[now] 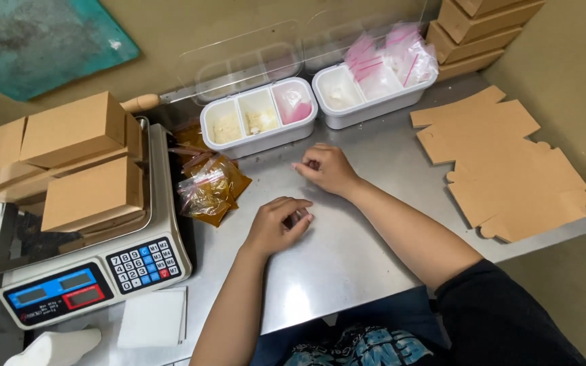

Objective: The person assembles a flat cardboard box blank by folding and pressing the flaps into place on a stainless steel worktable. They repeatedly fold side and bottom flaps, align edges, and press creases to form the box shape.

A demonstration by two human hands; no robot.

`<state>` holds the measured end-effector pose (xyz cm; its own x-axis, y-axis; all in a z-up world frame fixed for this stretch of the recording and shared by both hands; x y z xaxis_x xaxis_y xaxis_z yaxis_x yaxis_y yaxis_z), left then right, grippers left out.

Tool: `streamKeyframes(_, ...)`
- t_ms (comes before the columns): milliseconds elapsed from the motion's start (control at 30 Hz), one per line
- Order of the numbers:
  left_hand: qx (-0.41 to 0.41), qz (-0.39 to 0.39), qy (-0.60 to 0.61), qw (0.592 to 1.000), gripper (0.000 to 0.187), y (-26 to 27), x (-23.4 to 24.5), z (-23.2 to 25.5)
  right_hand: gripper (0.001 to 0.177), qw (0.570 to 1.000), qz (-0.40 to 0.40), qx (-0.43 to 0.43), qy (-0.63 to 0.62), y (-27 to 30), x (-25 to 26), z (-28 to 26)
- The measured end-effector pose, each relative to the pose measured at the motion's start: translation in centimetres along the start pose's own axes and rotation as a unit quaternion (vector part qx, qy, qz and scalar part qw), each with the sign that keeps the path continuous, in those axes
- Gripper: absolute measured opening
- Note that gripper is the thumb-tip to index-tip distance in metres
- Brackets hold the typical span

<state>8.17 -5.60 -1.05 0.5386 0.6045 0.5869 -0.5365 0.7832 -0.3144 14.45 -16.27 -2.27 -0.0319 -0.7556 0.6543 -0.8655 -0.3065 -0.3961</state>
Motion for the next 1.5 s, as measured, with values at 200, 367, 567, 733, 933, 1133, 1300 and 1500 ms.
streamKeyframes(200,-0.028,0.018,-0.113,0.993,0.02,0.1,0.9,1.7,0.013,0.997,0.0,-0.009,0.073,1.1,8.6,-4.5)
streamKeyframes(367,-0.057,0.003,-0.148,0.987,0.019,0.0,-0.1,3.0,0.024,0.977,-0.031,-0.16,0.135,8.6,15.9,-5.7)
streamKeyframes(567,-0.081,-0.014,-0.154,0.985,0.018,-0.1,-1.6,3.7,0.038,0.842,-0.086,-0.46,0.268,22.1,20.4,1.2)
streamKeyframes(733,-0.097,-0.078,-0.164,0.979,0.022,-1.8,-4.9,5.4,0.068,0.747,0.012,-0.605,0.276,30.8,23.9,4.5)
streamKeyframes(933,-0.223,-0.252,-0.194,0.922,0.028,-5.9,-15.4,10.9,0.069,0.75,0.064,-0.627,0.2,32.9,24.5,6.9)
streamKeyframes(1133,-0.202,-0.346,-0.249,0.882,0.051,-11.9,-25.3,12.6,0.068,0.722,0.083,-0.664,0.177,33.1,24.5,6.4)
streamKeyframes(1300,-0.204,-0.345,-0.326,0.856,0.05,-14.0,-30.6,11.2,0.061,0.71,0.109,-0.671,0.184,34.0,24.5,7.8)
streamKeyframes(1500,-0.304,-0.202,-0.385,0.848,0.015,-14.4,-31.2,11.7,0.06,0.714,0.085,-0.655,0.231,32.9,24.3,6.7)
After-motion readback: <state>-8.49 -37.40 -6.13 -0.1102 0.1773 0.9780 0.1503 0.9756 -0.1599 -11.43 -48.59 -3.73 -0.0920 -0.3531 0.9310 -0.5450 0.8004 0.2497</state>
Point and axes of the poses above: each hand's wrist, its own y-axis away from the middle knuckle, its own x-axis out of the back of the hand, z = x × y, the point moved 10 cm from there along -y, towards the middle knuckle, and after that the axes turned 12 degrees about -z, right-handed, at the moved point
